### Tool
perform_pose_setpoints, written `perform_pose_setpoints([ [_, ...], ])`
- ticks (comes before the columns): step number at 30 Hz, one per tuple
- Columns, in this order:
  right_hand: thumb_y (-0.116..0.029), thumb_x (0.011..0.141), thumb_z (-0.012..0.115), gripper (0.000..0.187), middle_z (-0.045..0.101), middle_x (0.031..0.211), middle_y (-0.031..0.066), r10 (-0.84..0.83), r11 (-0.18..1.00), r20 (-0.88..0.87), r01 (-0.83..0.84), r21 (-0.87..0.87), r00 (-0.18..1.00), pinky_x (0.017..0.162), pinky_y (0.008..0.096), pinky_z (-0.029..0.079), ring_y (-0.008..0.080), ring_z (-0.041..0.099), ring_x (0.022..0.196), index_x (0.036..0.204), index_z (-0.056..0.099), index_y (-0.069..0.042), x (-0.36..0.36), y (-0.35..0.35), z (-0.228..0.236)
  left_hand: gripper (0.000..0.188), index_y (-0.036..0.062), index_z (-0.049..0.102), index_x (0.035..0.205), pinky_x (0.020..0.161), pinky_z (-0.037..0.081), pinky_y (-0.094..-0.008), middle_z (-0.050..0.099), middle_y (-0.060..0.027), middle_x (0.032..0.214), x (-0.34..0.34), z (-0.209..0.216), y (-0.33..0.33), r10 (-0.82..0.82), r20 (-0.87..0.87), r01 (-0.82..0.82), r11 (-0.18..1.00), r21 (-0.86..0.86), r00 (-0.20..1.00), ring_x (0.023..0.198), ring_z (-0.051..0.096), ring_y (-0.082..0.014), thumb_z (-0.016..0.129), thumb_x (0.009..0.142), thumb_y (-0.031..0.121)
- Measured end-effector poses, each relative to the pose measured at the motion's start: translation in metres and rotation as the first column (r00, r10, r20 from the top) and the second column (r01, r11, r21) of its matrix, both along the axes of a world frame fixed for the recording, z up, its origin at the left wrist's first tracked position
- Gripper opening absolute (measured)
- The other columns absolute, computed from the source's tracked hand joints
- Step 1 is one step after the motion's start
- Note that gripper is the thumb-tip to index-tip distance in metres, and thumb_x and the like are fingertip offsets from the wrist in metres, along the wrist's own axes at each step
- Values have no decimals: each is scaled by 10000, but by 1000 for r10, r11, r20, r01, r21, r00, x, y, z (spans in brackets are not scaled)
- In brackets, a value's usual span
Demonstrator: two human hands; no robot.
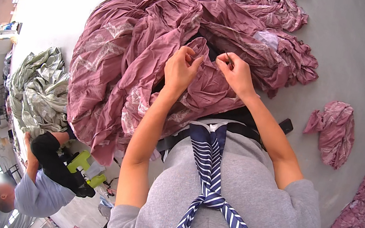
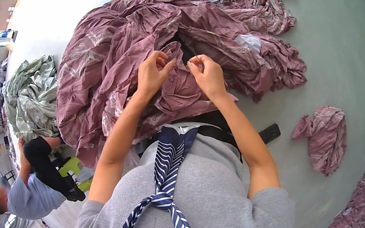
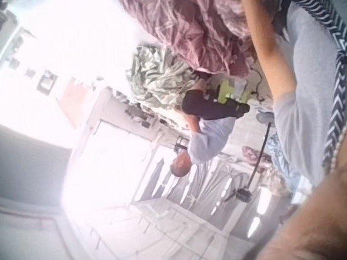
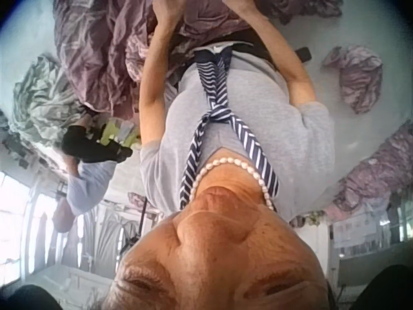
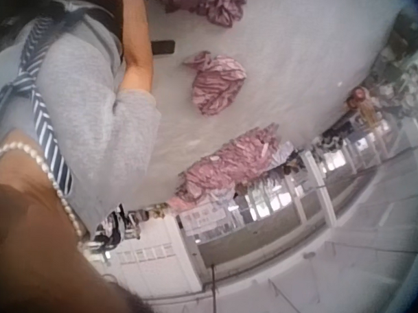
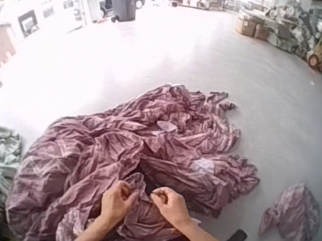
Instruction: The person removes tags from a pile of dusty pink fabric pieces using a small blade. They pick up each piece, cut the tag, and place the fabric back on the pile.
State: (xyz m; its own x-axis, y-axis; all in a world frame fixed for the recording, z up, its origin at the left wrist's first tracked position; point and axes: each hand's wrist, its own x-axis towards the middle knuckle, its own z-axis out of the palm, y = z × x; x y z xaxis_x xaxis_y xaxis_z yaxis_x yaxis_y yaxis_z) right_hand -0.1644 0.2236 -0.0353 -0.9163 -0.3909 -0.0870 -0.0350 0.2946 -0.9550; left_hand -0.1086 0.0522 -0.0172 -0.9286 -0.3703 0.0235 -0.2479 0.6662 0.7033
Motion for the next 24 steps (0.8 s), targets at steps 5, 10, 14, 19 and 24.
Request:
perform_pose_setpoints([
  [5,-148,820,676,198,655,754,73,85,992,163,-68,-106,983,649,266,479,94,591,691,880,630,35,-19,-24,-39,275,21,608,925,631,473,-364,563,-81,690,-13,-23,4,162,-143,-183,973,-140,976,620,570,-239,682,688,140],
  [10,-111,853,646,113,566,682,-32,48,950,327,58,-308,944,514,191,390,26,478,569,817,607,-12,-18,-1,-11,143,17,627,849,648,471,-298,599,-58,720,5,-18,-15,218,-113,-212,975,61,969,653,580,-186,611,718,74],
  [14,-123,871,639,108,504,656,-63,-15,951,246,90,-297,969,479,178,337,2,418,541,833,593,-32,-12,22,18,92,46,596,868,581,366,-150,598,30,776,16,8,-27,401,-44,-227,602,766,915,633,498,-31,548,810,-6],
  [19,-108,875,626,110,495,650,-63,-47,977,91,64,-204,995,499,181,327,2,398,562,817,589,-22,-6,36,39,203,25,608,1023,640,436,-162,610,11,824,25,56,-23,442,-180,-46,455,889,879,697,538,-27,617,827,-27],
  [24,-40,870,610,82,498,641,-40,-54,989,-209,23,-145,976,516,181,331,15,399,574,803,575,-6,8,42,63,155,14,626,914,692,473,-214,634,-21,839,32,68,-21,364,-482,-236,922,306,797,746,573,-71,654,786,-69],
])
